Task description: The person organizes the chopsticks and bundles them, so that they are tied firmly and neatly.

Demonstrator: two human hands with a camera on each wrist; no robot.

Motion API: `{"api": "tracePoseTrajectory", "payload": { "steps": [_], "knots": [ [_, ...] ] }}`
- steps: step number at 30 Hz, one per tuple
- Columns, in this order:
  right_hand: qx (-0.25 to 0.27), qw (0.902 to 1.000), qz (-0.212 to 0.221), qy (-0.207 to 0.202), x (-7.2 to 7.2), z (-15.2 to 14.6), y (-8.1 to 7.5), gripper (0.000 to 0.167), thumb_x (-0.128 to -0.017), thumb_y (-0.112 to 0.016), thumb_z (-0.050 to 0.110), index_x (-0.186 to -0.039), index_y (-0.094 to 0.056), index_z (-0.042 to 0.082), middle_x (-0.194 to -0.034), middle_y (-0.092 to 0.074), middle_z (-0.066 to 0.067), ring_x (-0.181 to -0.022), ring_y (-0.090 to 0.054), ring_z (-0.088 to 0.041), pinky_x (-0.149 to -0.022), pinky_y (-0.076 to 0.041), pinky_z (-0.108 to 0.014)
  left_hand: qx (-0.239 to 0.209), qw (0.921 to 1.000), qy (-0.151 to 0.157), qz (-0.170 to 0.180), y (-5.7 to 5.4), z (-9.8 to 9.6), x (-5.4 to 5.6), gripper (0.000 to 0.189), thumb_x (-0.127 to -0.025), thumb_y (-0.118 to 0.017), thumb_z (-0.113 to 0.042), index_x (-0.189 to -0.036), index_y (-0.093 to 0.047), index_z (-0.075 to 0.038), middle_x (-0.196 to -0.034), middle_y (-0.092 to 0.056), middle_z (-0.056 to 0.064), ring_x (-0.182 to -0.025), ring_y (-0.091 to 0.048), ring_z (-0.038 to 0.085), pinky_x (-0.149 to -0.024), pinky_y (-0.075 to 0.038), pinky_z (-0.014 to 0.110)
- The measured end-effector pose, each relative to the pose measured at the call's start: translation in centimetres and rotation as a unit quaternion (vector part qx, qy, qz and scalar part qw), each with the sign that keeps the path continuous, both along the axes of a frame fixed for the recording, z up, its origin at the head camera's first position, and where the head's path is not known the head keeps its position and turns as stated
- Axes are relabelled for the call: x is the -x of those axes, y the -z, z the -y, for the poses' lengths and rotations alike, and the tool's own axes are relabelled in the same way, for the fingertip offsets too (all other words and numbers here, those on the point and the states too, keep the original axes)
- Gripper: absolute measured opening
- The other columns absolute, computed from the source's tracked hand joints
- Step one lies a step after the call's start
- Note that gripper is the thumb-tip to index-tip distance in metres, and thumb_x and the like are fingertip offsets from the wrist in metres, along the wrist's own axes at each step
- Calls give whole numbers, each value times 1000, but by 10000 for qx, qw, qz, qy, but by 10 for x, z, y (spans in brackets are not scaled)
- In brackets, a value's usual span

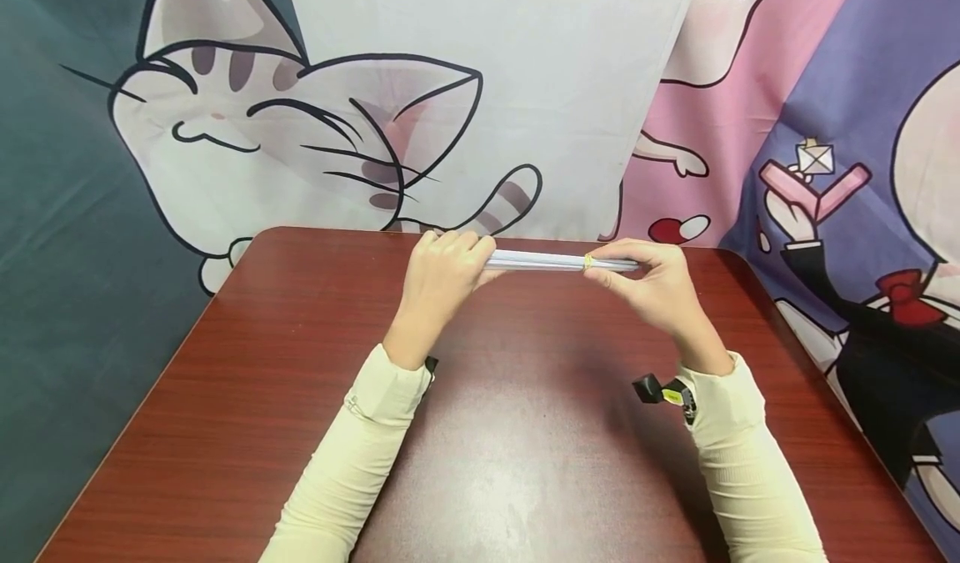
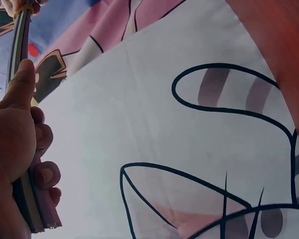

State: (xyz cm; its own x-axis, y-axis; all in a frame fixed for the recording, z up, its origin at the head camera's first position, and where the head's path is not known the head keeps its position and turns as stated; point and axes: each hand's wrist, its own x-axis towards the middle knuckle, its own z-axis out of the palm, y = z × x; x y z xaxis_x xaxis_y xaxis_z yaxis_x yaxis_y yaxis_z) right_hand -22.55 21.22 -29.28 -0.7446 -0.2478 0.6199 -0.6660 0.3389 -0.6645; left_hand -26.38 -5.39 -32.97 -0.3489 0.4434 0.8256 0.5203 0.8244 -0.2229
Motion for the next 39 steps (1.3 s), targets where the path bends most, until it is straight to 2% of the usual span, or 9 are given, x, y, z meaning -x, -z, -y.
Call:
{"api": "tracePoseTrajectory", "payload": {
  "steps": [5, 12, 18, 20, 24, 27, 29, 35, 39],
  "knots": [
    [-646, 9969, -377, 258, 3, 4, 5, 34, -64, -85, -12, -96, -75, -8, -81, -73, -15, -68, -57, 0, -60, -45, -12, 92, 9999, 55, -60, -1, -4, -1, 47, -73, -74, -53, -75, -54, -11, -65, -55, 2, -62, -60, 23, -55, -39, 34],
    [-676, 9910, -1130, 240, 14, -7, 9, 38, -58, -89, -9, -93, -78, 1, -82, -74, -8, -72, -62, -10, -65, -45, -16, 54, 9999, -56, 102, -3, -5, -4, 44, -74, -69, -53, -79, -55, -11, -67, -54, 2, -61, -57, 23, -58, -39, 35],
    [-1813, 9642, -1889, 427, 14, 1, 5, 40, -65, -91, 15, -101, -78, 6, -87, -76, -8, -71, -67, -21, -65, -42, -33, 127, 9999, -73, 41, -2, -6, -5, 44, -71, -74, -50, -80, -56, -12, -70, -57, 2, -63, -57, 22, -58, -41, 35],
    [-1805, 9631, -1953, 414, 13, 0, 3, 38, -69, -89, 23, -101, -78, 6, -88, -76, -8, -72, -69, -22, -66, -44, -32, 61, 9999, -76, 79, -2, -6, -5, 43, -70, -75, -49, -81, -57, -11, -70, -57, 2, -64, -58, 22, -58, -40, 35],
    [-1533, 9649, -2099, 379, 13, -5, 0, 28, -69, -89, 13, -95, -79, 7, -86, -76, -5, -71, -70, -19, -64, -42, -27, 39, 9999, -114, 81, -3, -4, -5, 43, -71, -72, -51, -80, -57, -11, -68, -56, 3, -62, -58, 23, -58, -39, 35],
    [-1759, 9533, -2391, 560, 14, -1, 2, 28, -66, -87, 1, -92, -79, 7, -86, -76, -5, -69, -70, -20, -60, -38, -33, 16, 9998, -173, -75, -3, -6, -4, 44, -71, -72, -52, -78, -57, -12, -66, -55, 2, -60, -56, 23, -56, -38, 34],
    [-1968, 9442, -2551, 691, 15, 3, 4, 25, -68, -87, 2, -91, -78, 6, -86, -76, -7, -69, -70, -22, -59, -38, -39, -24, 9996, -205, -196, -1, -7, -3, 44, -70, -73, -52, -77, -57, -12, -66, -55, 2, -59, -56, 23, -55, -38, 34],
    [-1862, 9504, -2367, 781, 16, 8, 13, 28, -66, -88, -1, -90, -77, 4, -83, -75, -8, -66, -67, -24, -62, -40, -41, -95, 9992, -276, -288, -1, -13, -4, 45, -67, -74, -53, -74, -56, -12, -65, -57, 2, -60, -57, 24, -55, -38, 36],
    [-1904, 9510, -2313, 764, 16, 13, 19, 31, -67, -89, 6, -96, -77, 6, -82, -75, -7, -64, -64, -24, -62, -41, -41, 15, 9993, -234, -283, 0, -18, -6, 45, -66, -76, -52, -73, -56, -13, -65, -57, 0, -60, -56, 22, -55, -39, 35]
  ]
}}
